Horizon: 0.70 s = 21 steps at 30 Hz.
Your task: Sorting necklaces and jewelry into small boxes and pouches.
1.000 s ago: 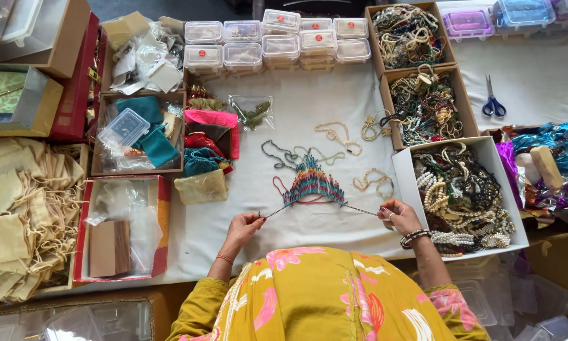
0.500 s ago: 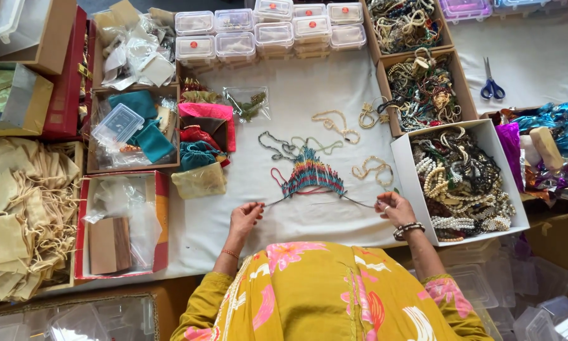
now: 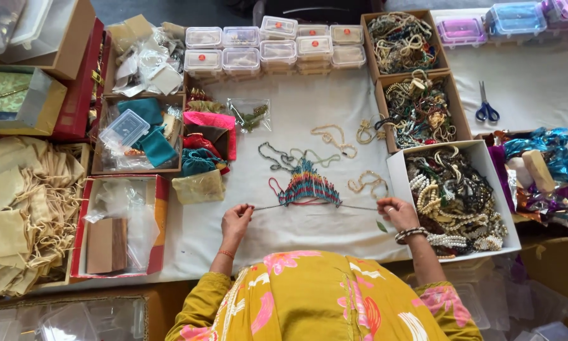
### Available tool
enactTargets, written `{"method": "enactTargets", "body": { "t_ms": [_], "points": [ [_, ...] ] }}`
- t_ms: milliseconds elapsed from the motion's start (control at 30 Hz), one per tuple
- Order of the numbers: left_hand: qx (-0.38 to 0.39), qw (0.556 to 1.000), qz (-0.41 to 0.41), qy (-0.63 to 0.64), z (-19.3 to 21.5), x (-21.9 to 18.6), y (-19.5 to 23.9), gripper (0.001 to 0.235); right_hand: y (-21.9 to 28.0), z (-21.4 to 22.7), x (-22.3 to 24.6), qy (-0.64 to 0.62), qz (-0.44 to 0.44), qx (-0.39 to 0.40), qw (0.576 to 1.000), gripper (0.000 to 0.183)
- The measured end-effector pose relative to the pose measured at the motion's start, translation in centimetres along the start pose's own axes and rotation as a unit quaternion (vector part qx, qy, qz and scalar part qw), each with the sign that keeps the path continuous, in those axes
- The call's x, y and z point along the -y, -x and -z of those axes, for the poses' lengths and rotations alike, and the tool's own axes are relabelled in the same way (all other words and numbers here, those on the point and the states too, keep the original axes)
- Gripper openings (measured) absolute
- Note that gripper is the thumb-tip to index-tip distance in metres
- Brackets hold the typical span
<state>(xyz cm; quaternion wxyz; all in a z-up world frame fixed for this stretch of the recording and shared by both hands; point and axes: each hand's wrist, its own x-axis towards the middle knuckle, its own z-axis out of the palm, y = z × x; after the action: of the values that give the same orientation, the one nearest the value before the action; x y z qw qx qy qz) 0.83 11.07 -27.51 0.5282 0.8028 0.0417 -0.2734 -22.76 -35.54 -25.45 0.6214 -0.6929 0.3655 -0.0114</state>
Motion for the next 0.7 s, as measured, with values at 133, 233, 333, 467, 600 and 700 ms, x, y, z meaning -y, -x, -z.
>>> {"method": "enactTargets", "body": {
  "t_ms": [133, 233, 333, 467, 600, 700],
  "points": [
    [-0.072, 0.988, 0.015, -0.139, 0.0, -0.1, 0.4, 0.026, 1.9, -1.0, 1.5, 0.148, 0.033, -0.010, 0.988, 0.023],
    [-0.104, 0.982, 0.004, -0.158, 0.0, -1.1, 0.4, 0.027, 2.3, -0.9, 2.8, 0.333, 0.134, -0.061, 0.932, 0.022],
    [-0.105, 0.989, 0.000, -0.103, 0.2, -2.9, -0.3, 0.028, 2.4, -0.5, 5.7, 0.438, 0.190, -0.117, 0.871, 0.017],
    [-0.091, 0.994, -0.054, 0.002, 0.9, -6.1, -1.5, 0.026, 2.3, 0.6, 11.5, 0.420, 0.182, -0.126, 0.880, 0.013],
    [-0.084, 0.980, -0.143, 0.113, 1.7, -10.4, -0.5, 0.021, 2.3, 2.4, 15.2, 0.316, 0.209, -0.125, 0.917, 0.012],
    [-0.067, 0.965, -0.189, 0.166, 2.0, -13.4, 2.2, 0.019, 4.3, 2.9, 18.8, 0.228, 0.290, -0.105, 0.923, 0.010]
  ]
}}
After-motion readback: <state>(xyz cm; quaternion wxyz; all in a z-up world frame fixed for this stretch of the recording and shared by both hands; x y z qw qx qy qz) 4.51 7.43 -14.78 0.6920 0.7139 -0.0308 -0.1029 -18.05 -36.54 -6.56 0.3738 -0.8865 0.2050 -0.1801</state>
